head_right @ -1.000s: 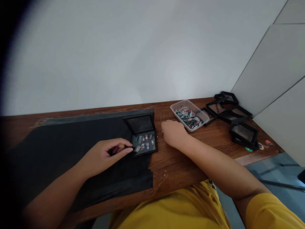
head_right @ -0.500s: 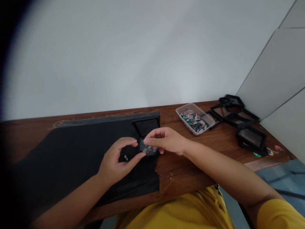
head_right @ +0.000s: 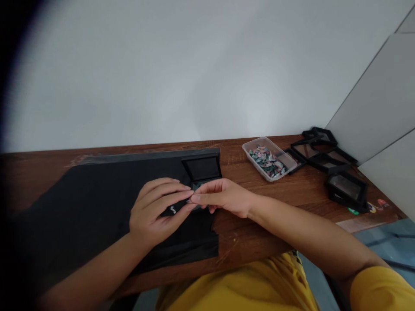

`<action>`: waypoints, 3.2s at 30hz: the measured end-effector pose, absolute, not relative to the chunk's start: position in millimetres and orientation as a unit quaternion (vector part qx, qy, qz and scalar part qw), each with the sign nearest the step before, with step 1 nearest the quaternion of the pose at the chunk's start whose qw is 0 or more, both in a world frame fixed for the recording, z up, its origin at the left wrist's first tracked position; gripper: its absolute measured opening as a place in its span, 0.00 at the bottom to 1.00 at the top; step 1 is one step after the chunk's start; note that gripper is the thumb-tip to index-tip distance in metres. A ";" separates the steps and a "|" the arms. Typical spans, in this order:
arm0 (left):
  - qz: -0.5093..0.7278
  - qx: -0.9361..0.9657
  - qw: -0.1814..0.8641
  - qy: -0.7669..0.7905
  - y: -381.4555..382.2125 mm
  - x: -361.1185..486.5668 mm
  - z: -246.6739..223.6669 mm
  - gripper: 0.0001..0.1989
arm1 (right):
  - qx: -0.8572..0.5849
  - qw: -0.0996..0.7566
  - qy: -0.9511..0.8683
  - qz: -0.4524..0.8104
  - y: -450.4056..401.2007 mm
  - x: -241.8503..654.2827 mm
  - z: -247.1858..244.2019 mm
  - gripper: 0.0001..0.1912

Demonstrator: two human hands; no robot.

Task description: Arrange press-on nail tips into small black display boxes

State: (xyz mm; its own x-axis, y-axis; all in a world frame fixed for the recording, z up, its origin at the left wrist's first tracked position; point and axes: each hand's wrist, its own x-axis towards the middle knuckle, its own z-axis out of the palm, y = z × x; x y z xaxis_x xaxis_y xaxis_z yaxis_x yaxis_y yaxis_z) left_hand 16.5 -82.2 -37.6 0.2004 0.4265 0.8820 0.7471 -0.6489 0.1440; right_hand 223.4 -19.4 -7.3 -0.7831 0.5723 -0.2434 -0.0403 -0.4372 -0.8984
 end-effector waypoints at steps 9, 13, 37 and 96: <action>-0.526 -0.762 0.143 -0.349 -82.8 13.4 -35.7 0.08 | -0.260 0.189 -0.507 0.800 -20.1 224.6 -9.0 0.23; -0.527 -0.764 0.142 -0.343 -82.2 10.6 -33.0 0.07 | -0.234 0.182 -0.503 0.812 -18.1 226.8 -11.4 0.20; -0.523 -0.788 0.066 -0.318 -81.0 9.2 -30.5 0.05 | -0.259 0.187 -0.516 0.794 -32.5 222.1 -0.6 0.27; -0.304 -0.802 -0.205 -0.472 -67.8 -34.9 -43.3 0.06 | -0.222 0.245 -0.930 0.164 -23.8 235.3 -20.1 0.11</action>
State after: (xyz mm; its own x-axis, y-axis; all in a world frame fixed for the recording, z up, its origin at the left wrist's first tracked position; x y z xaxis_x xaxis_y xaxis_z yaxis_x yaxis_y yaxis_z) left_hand -34.9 -67.8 -43.3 0.3696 0.8815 0.2937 0.6321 -0.4702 0.6159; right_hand 235.3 -23.8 -20.1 -0.7816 0.4920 0.3834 0.3316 0.8484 -0.4127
